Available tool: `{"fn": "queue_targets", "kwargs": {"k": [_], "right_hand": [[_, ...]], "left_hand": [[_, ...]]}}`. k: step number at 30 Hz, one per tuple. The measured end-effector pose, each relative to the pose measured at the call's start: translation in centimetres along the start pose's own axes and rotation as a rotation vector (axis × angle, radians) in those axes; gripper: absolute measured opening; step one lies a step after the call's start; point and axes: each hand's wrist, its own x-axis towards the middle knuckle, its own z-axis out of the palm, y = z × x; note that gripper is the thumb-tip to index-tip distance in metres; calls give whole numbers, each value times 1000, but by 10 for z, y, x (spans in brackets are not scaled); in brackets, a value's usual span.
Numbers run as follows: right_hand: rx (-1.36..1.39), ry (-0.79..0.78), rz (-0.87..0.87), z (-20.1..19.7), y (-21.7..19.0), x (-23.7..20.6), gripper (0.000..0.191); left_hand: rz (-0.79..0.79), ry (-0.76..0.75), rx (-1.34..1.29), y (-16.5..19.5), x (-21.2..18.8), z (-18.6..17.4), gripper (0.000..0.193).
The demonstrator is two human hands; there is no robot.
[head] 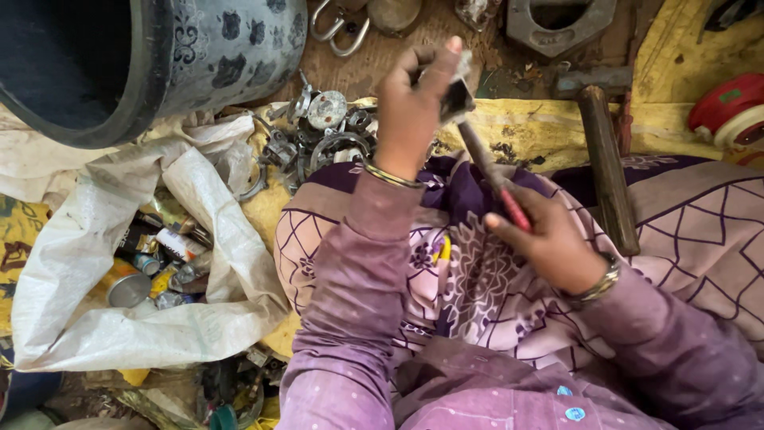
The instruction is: The person sits on the floor and uses a hammer and pliers to disassemble and modify small metal parts. They repeatedly strike a yellow plastic object and a white metal component, removing pieces and placing them aside.
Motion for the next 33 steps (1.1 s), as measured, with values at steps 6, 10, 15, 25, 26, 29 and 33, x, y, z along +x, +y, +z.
{"fn": "queue_targets", "kwargs": {"k": [6, 10, 15, 25, 26, 29, 33], "right_hand": [[212, -92, 364, -5, -26, 3, 47], [1003, -393, 480, -23, -51, -1, 59], [1362, -592, 381, -19, -56, -2, 64], [-48, 3, 7, 8, -38, 10, 45], [0, -9, 196, 8, -35, 9, 40], [317, -118, 545, -1, -30, 5, 33], [914, -347, 521, -19, -42, -3, 51]], "left_hand": [[-130, -144, 40, 6, 5, -23, 85], [-144, -200, -449, 15, 12, -26, 90], [-152, -600, -1060, 8, -1, 0, 79], [138, 67, 59, -12, -7, 11, 54], [177, 135, 148, -13, -8, 14, 54], [304, -105, 317, -2, 3, -8, 71], [-186, -132, -178, 11, 10, -33, 96]]}}
